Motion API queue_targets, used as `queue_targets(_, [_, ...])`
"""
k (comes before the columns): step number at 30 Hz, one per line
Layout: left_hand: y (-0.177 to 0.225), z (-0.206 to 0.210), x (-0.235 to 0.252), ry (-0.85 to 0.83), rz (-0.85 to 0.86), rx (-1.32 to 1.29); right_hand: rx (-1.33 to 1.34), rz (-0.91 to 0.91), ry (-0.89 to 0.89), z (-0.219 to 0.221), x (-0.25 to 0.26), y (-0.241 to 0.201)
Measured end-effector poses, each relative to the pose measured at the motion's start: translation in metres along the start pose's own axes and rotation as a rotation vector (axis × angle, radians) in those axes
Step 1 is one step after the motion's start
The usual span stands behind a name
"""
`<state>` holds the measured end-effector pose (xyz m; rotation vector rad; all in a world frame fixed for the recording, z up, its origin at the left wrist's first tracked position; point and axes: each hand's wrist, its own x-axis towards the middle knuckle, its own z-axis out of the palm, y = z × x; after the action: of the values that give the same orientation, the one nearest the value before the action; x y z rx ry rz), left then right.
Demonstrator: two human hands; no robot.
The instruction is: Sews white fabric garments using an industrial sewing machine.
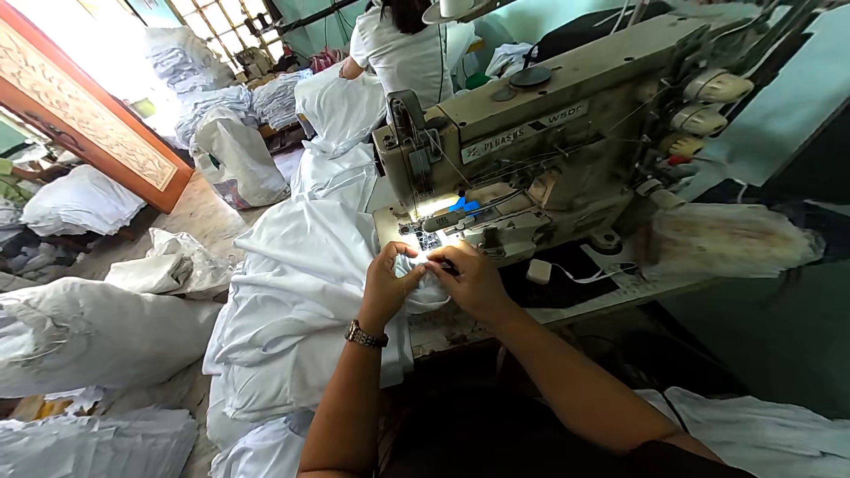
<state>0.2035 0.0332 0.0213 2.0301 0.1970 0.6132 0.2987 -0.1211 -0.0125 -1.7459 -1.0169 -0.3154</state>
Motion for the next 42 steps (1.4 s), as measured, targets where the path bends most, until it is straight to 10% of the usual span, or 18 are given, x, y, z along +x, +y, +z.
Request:
queue_targets(14, [0.0,-0.002,-0.002,-0.005,-0.022,-0.033,-0.042,0.101,-0.252,-0.033,-0.014,-0.016])
queue_targets(42, [0.0,-0.003,-0.001,-0.069,-0.003,-0.063,-0.114,-0.076,0.083,-0.003,-0.01,0.008])
